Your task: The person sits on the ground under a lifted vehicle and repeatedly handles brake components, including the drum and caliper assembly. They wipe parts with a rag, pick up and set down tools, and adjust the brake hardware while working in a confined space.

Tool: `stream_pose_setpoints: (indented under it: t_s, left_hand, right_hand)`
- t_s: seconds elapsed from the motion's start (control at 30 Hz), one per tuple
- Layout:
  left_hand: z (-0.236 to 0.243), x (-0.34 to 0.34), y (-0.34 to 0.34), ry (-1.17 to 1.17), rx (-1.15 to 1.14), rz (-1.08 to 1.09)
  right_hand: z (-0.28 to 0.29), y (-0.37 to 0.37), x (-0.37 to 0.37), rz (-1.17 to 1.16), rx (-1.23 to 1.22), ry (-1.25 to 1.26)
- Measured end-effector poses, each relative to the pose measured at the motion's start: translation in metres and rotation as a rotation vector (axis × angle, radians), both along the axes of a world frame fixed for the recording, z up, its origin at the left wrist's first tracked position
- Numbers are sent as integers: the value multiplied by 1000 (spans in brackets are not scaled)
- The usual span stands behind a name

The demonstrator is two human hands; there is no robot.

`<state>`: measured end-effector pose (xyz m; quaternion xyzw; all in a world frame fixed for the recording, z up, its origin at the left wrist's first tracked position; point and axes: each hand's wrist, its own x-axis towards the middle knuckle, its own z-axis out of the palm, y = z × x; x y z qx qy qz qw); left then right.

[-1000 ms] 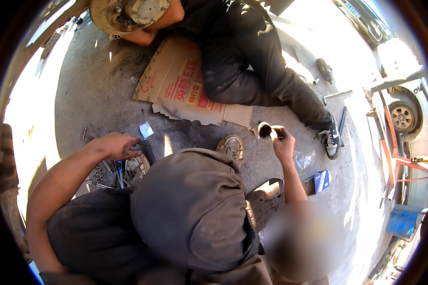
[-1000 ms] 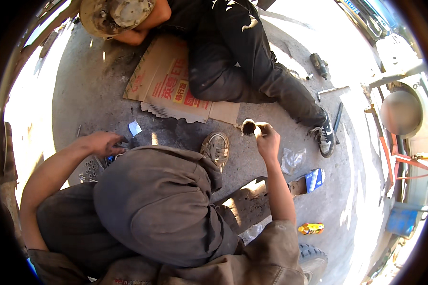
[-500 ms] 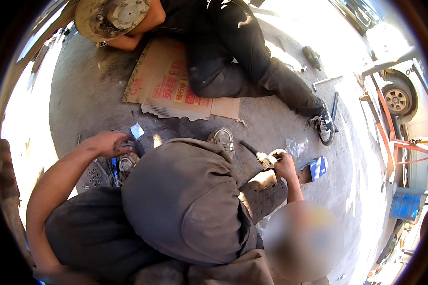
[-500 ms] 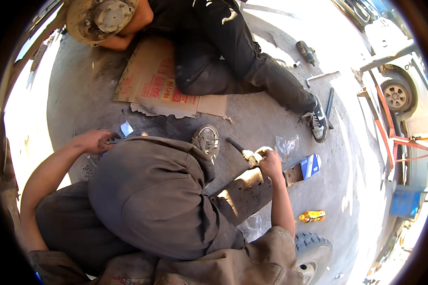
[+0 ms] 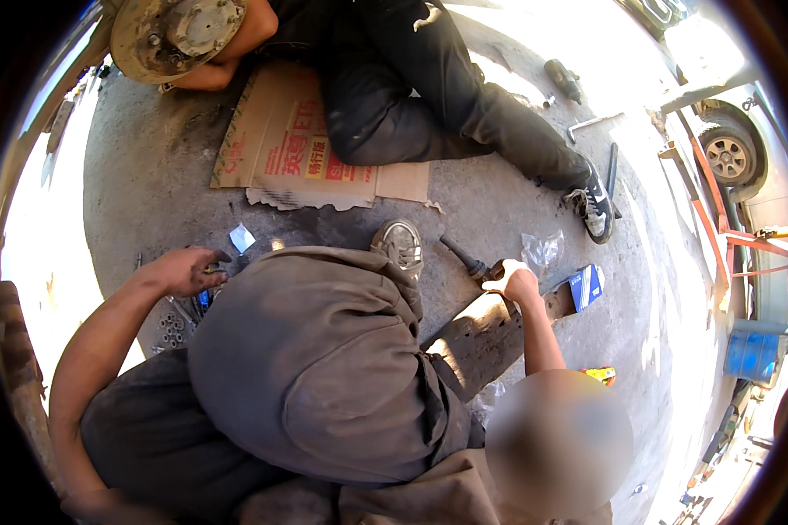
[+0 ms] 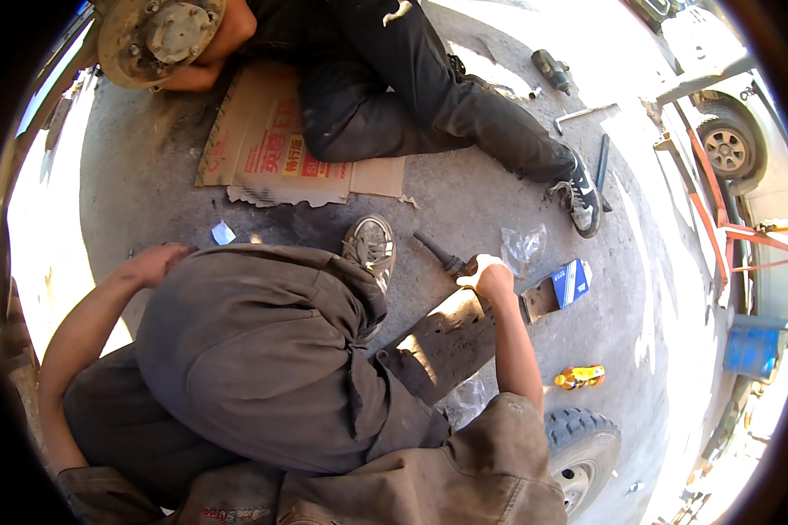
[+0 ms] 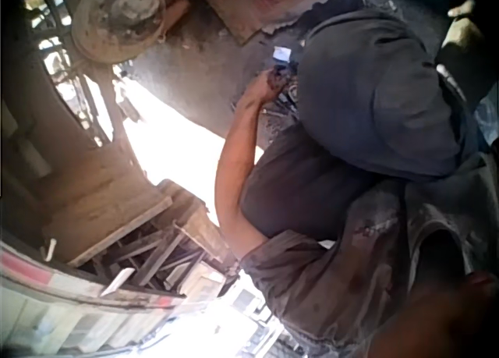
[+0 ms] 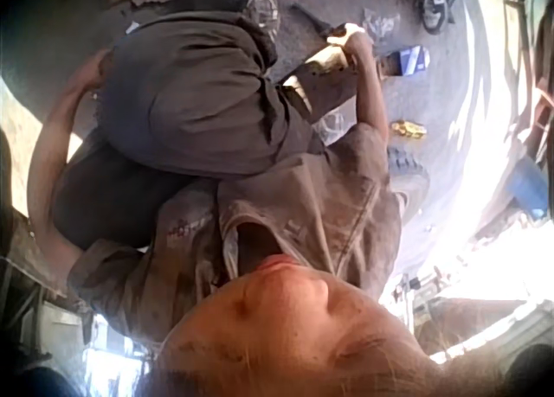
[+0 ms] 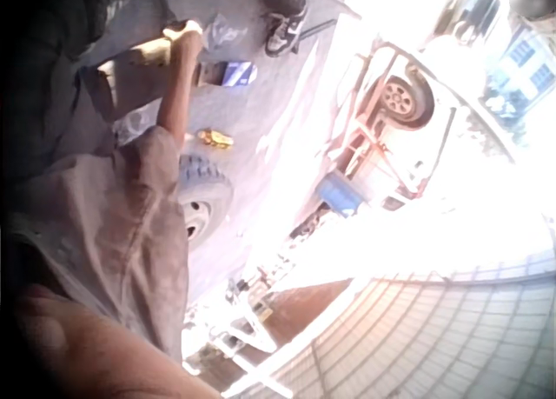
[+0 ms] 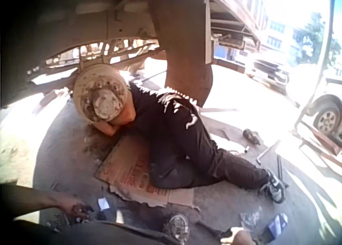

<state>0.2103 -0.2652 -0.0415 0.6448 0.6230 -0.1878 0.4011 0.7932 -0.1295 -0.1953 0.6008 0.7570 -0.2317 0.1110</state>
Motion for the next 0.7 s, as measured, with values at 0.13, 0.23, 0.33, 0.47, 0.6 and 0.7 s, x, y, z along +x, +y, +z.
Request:
stream_pose_setpoints:
  t_s: [0.13,0.23,0.33,0.47,0.6,0.7]
  left_hand:
    - [-7,-6,-6,7,25,-15]
    - [-21,-14,-10,30,37,-24]
    - [-23,-14,-11,69,15,-31]
    - [-15,-8,-10,89,5,6]
    - [-24,-15,-12,75,26,-1]
    - [-22,-14,-10,96,16,-20]
  right_hand:
    - [5,5,-18,48,85,-157]
    - [-7,4,-6,48,170,-66]
    - [-8,-3,-5,62,195,-43]
    - [0,-9,-12,-54,71,195]
    - [-11,-3,-3,-258,-114,548]
    - [-19,-5,3,-492,-239,774]
